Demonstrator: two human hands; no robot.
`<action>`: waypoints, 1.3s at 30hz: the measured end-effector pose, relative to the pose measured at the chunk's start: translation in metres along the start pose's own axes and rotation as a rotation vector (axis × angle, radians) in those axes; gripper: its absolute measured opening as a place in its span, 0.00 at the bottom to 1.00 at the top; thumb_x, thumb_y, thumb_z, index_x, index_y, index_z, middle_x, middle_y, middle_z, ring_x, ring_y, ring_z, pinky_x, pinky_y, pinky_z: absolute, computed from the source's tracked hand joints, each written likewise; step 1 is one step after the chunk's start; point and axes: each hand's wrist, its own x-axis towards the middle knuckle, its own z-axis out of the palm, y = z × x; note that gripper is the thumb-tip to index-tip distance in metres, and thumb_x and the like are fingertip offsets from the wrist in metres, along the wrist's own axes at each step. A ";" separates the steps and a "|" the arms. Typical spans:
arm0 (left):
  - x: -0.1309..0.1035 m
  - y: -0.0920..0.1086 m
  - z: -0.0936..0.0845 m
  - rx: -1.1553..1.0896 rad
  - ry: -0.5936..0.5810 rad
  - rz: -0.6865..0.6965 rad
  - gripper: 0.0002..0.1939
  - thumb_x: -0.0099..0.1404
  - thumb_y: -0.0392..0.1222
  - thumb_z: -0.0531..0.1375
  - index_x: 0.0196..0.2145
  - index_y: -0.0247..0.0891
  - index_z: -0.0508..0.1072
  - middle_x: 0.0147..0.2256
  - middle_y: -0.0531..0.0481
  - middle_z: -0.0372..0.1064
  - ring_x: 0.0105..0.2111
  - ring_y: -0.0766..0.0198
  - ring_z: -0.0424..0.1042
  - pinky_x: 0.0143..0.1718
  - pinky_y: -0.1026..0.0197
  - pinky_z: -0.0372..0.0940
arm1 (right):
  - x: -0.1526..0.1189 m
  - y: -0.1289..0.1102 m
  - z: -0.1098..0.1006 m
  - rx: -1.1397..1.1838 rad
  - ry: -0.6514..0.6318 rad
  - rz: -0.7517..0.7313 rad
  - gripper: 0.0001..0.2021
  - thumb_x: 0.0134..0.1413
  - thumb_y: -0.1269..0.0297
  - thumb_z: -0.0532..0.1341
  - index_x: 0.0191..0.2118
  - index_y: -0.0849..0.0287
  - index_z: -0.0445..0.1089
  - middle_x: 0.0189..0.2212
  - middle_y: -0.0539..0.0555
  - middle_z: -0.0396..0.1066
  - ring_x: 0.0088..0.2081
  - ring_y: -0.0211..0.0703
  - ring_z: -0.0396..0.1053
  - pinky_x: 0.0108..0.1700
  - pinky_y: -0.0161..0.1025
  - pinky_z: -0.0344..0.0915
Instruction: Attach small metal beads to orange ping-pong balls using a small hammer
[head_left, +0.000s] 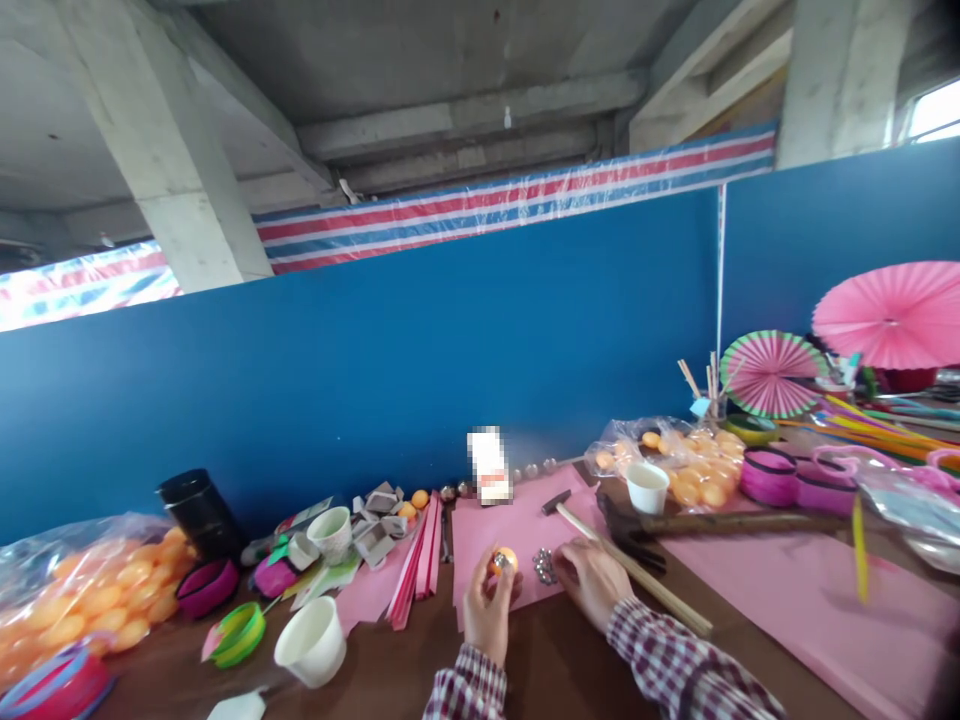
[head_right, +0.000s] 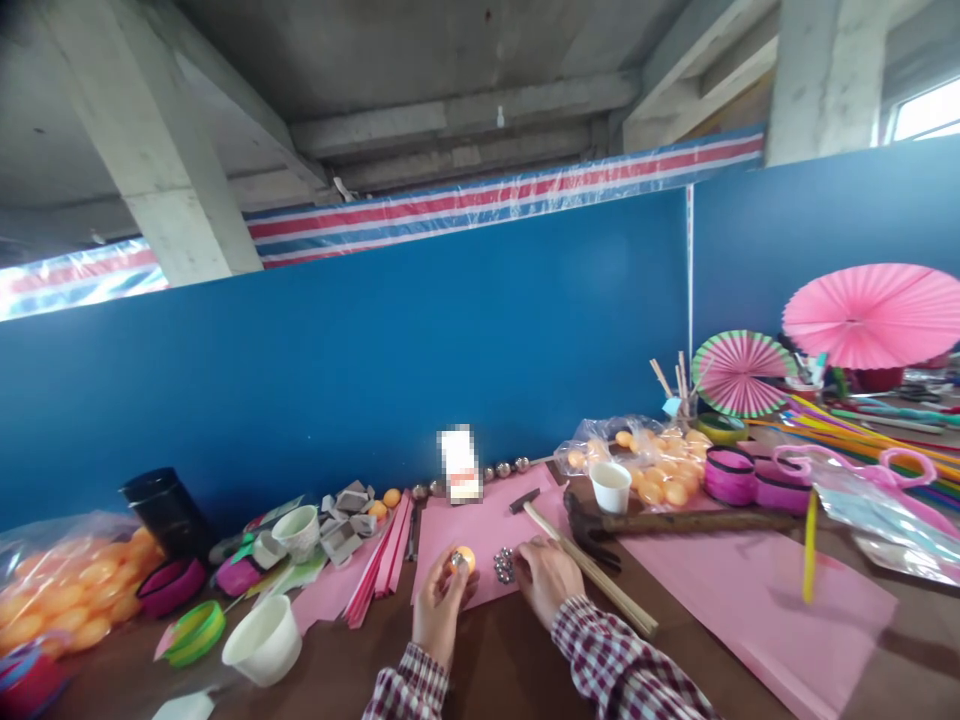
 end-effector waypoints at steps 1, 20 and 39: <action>0.002 -0.001 -0.001 -0.003 0.002 -0.002 0.32 0.47 0.48 0.62 0.49 0.34 0.61 0.37 0.41 0.70 0.33 0.59 0.72 0.35 0.59 0.68 | 0.001 0.001 0.001 0.009 -0.011 -0.012 0.09 0.47 0.68 0.52 0.30 0.55 0.69 0.30 0.50 0.68 0.35 0.39 0.63 0.36 0.32 0.55; -0.006 0.016 0.010 -0.134 -0.024 -0.017 0.31 0.42 0.43 0.65 0.46 0.35 0.65 0.37 0.43 0.69 0.31 0.62 0.72 0.36 0.58 0.67 | 0.009 0.014 0.018 0.290 0.136 -0.001 0.05 0.43 0.67 0.52 0.23 0.58 0.64 0.19 0.48 0.67 0.23 0.36 0.63 0.27 0.32 0.55; -0.008 0.007 0.006 -0.013 -0.116 0.030 0.24 0.47 0.41 0.63 0.42 0.33 0.64 0.37 0.43 0.68 0.32 0.63 0.70 0.34 0.61 0.67 | 0.004 0.008 0.013 0.587 0.080 -0.069 0.06 0.47 0.66 0.52 0.27 0.59 0.65 0.24 0.51 0.68 0.25 0.37 0.64 0.28 0.34 0.60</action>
